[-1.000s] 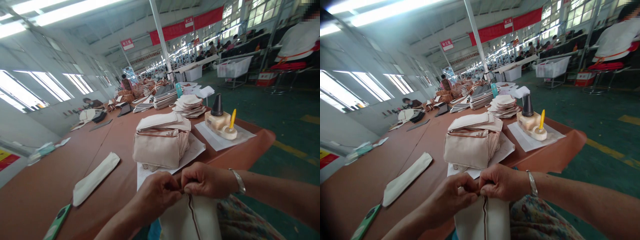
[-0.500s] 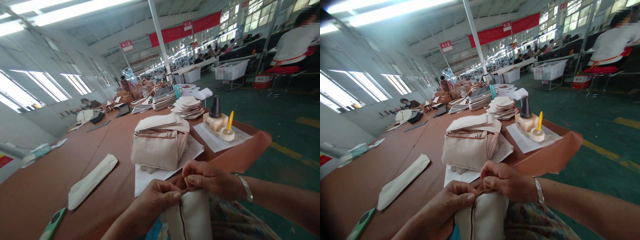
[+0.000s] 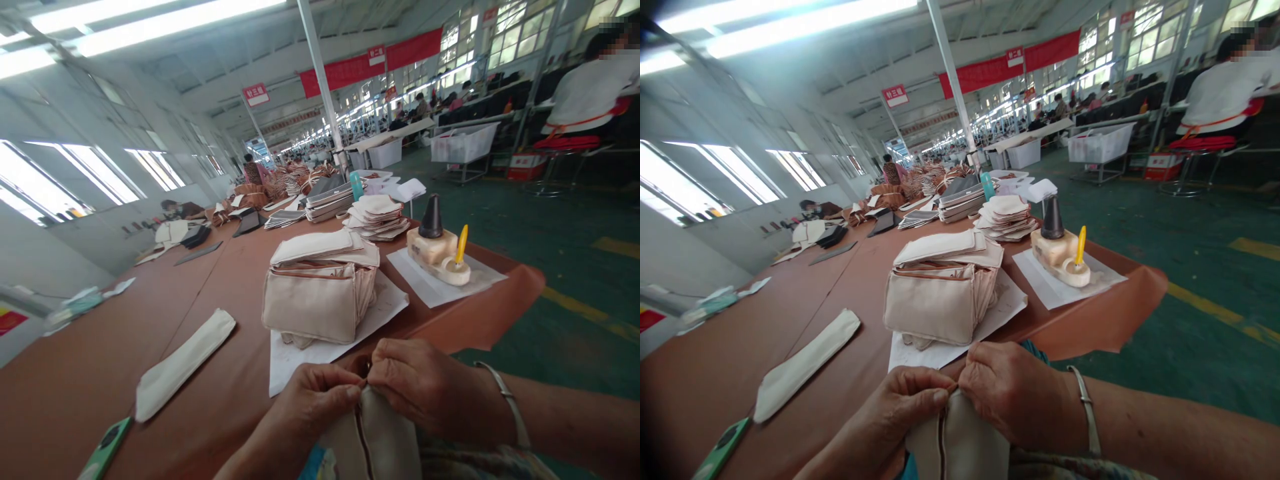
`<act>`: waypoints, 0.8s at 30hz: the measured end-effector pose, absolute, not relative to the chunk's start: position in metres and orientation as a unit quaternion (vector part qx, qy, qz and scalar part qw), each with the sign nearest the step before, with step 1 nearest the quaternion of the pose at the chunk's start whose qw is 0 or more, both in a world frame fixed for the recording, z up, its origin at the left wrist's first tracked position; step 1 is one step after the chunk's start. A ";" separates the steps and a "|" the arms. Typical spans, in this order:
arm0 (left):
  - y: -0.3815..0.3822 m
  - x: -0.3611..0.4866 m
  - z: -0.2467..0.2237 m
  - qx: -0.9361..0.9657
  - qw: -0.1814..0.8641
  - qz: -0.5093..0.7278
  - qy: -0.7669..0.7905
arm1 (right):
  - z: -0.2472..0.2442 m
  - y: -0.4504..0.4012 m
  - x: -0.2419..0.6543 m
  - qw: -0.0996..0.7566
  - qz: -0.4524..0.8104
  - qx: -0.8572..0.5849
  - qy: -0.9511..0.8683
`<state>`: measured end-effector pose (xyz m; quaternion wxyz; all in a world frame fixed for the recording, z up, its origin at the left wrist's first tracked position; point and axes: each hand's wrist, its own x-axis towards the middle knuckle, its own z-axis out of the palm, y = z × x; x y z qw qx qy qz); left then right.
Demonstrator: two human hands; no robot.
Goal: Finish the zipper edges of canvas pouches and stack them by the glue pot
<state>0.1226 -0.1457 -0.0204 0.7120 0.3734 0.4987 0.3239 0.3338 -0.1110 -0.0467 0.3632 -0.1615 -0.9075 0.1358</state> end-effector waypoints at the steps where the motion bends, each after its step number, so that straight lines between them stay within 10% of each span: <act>1: -0.146 0.123 -0.020 0.376 0.710 0.327 0.498 | -0.046 -0.111 0.334 0.357 0.144 -0.167 -0.908; 24: -0.146 0.108 -0.012 0.521 0.667 0.214 0.488 | -0.051 -0.119 0.341 0.352 -0.002 -0.032 -0.935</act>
